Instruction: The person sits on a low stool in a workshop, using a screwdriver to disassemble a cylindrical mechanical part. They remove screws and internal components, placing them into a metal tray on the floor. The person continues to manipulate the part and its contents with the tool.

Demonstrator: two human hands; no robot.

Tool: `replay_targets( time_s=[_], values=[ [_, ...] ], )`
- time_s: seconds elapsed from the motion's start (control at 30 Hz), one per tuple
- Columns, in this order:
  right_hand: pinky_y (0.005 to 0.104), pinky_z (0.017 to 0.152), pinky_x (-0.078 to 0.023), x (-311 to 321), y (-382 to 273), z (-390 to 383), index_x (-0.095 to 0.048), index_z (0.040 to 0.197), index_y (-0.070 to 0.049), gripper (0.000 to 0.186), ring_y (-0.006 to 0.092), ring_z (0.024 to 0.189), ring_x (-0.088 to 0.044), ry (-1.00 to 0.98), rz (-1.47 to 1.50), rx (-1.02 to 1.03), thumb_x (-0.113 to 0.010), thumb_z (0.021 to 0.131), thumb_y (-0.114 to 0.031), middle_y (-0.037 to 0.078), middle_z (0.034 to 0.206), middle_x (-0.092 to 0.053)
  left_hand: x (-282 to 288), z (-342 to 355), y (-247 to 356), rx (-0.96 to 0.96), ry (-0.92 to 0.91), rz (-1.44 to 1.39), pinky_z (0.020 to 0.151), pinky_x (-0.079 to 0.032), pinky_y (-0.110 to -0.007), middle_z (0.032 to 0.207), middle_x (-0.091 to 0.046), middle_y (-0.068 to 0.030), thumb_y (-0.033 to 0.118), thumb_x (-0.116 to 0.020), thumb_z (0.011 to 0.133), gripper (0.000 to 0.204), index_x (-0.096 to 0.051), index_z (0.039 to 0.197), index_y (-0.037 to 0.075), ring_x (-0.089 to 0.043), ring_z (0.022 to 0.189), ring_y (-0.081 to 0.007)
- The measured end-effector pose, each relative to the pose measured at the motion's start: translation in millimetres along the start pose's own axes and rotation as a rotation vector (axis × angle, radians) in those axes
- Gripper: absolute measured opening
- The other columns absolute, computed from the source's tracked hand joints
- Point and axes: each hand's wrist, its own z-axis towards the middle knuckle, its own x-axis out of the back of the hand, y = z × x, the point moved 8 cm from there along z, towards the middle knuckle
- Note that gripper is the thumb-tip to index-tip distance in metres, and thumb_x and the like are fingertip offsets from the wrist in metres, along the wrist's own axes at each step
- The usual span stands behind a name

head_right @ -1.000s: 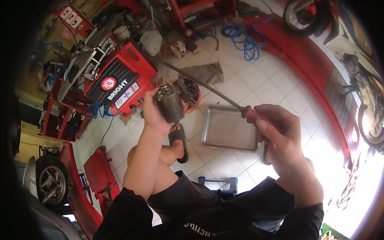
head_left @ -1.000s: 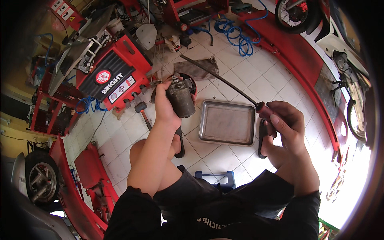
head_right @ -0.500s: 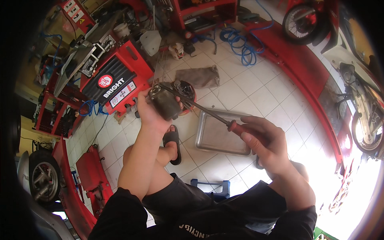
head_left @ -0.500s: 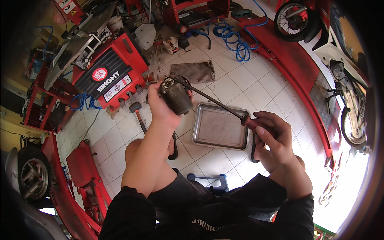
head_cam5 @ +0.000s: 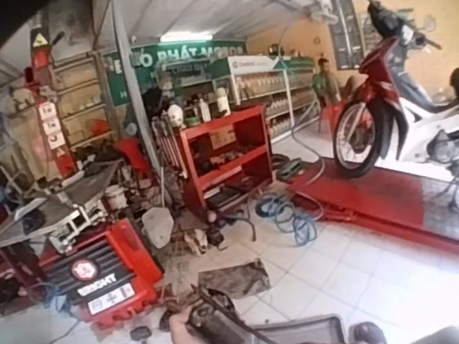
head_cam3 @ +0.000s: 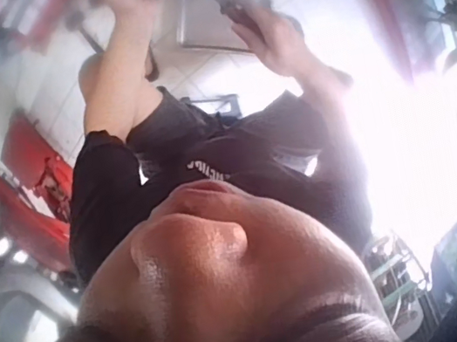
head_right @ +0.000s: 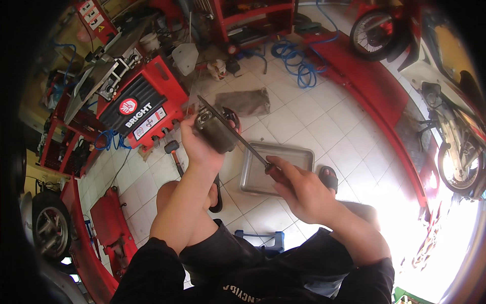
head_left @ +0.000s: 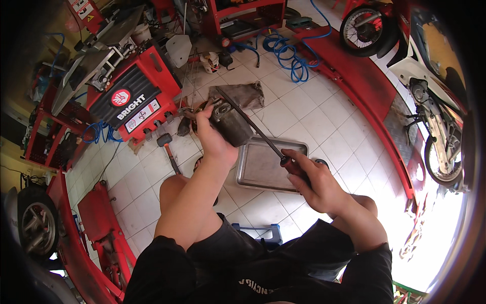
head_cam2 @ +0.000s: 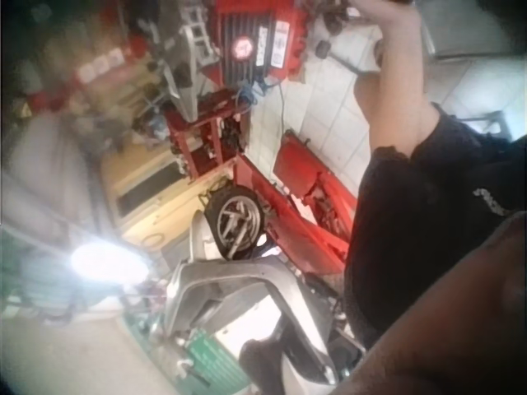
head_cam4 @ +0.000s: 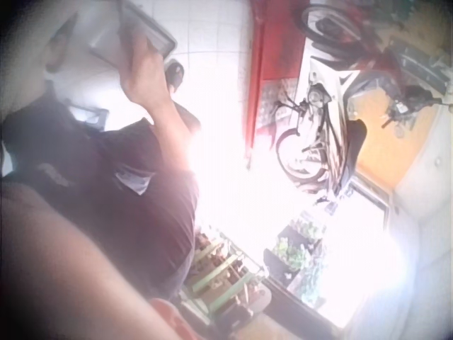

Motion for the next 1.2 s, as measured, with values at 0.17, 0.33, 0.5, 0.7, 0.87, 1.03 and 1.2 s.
replay_targets(
  time_s=[0.17, 0.33, 0.5, 0.7, 0.87, 1.03, 1.2],
  values=[
    [0.0338, 0.064, -0.048, 16, 16, -9, -0.051, 0.140, 0.000, 0.046, 0.0239, 0.067, -0.064, 0.059, 0.203, -0.098, -0.060, 0.095, -0.004, 0.013, 0.081, -0.066, 5, 3, -7, 0.145, 0.070, -0.113, 0.082, -0.053, -0.050, 0.106, -0.063, -0.0177, 0.042, -0.045, 0.091, 0.045, -0.060, 0.106, 0.003, -0.063, 0.090, -0.0320],
    [0.0326, 0.063, -0.048, 32, 7, -11, -0.057, 0.133, 0.001, 0.040, 0.0229, 0.065, -0.064, 0.167, 0.061, -0.038, -0.063, 0.094, -0.006, 0.012, 0.078, -0.066, 4, 5, -5, 0.193, 0.122, -0.153, 0.083, -0.052, -0.051, 0.106, -0.063, -0.0157, 0.046, -0.042, 0.090, 0.049, -0.061, 0.106, 0.003, -0.062, 0.092, -0.0309],
    [0.0347, 0.071, -0.053, 30, 2, -15, -0.059, 0.131, 0.001, 0.038, 0.0278, 0.073, -0.070, 0.146, 0.016, -0.028, -0.064, 0.094, -0.006, 0.016, 0.088, -0.073, 5, 6, 2, 0.186, 0.149, -0.171, 0.084, -0.050, -0.052, 0.104, -0.063, -0.0136, 0.048, -0.038, 0.091, 0.054, -0.061, 0.107, 0.002, -0.061, 0.095, -0.0303],
    [0.0363, 0.074, -0.054, 25, 6, -18, -0.059, 0.131, 0.001, 0.038, 0.0315, 0.077, -0.072, 0.141, -0.005, -0.008, -0.065, 0.094, -0.006, 0.016, 0.095, -0.075, 5, 7, 1, 0.181, 0.081, -0.164, 0.087, -0.050, -0.049, 0.101, -0.063, -0.0153, 0.046, -0.037, 0.092, 0.054, -0.060, 0.108, 0.001, -0.061, 0.094, -0.0308],
    [0.0372, 0.073, -0.055, 25, 3, -17, -0.058, 0.131, 0.001, 0.039, 0.0324, 0.077, -0.072, 0.170, -0.059, 0.010, -0.065, 0.094, -0.007, 0.016, 0.094, -0.075, -2, 7, -7, 0.221, 0.042, -0.221, 0.087, -0.051, -0.046, 0.098, -0.063, -0.0159, 0.046, -0.036, 0.092, 0.055, -0.059, 0.106, -0.003, -0.061, 0.093, -0.0306],
    [0.0385, 0.071, -0.055, 27, -1, -13, -0.058, 0.131, 0.002, 0.039, 0.0337, 0.076, -0.072, 0.183, -0.048, -0.013, -0.065, 0.094, -0.008, 0.016, 0.094, -0.075, -9, 4, -14, 0.223, 0.032, -0.252, 0.087, -0.051, -0.046, 0.097, -0.063, -0.0162, 0.045, -0.035, 0.092, 0.055, -0.060, 0.104, -0.003, -0.061, 0.091, -0.0298],
    [0.0387, 0.072, -0.055, 25, 1, -12, -0.058, 0.130, 0.002, 0.038, 0.0345, 0.076, -0.072, 0.172, -0.053, -0.018, -0.064, 0.094, -0.008, 0.017, 0.095, -0.075, -4, 9, -14, 0.219, 0.041, -0.297, 0.087, -0.051, -0.046, 0.096, -0.063, -0.0165, 0.044, -0.036, 0.091, 0.054, -0.060, 0.101, -0.003, -0.061, 0.092, -0.0308]
  ],
)
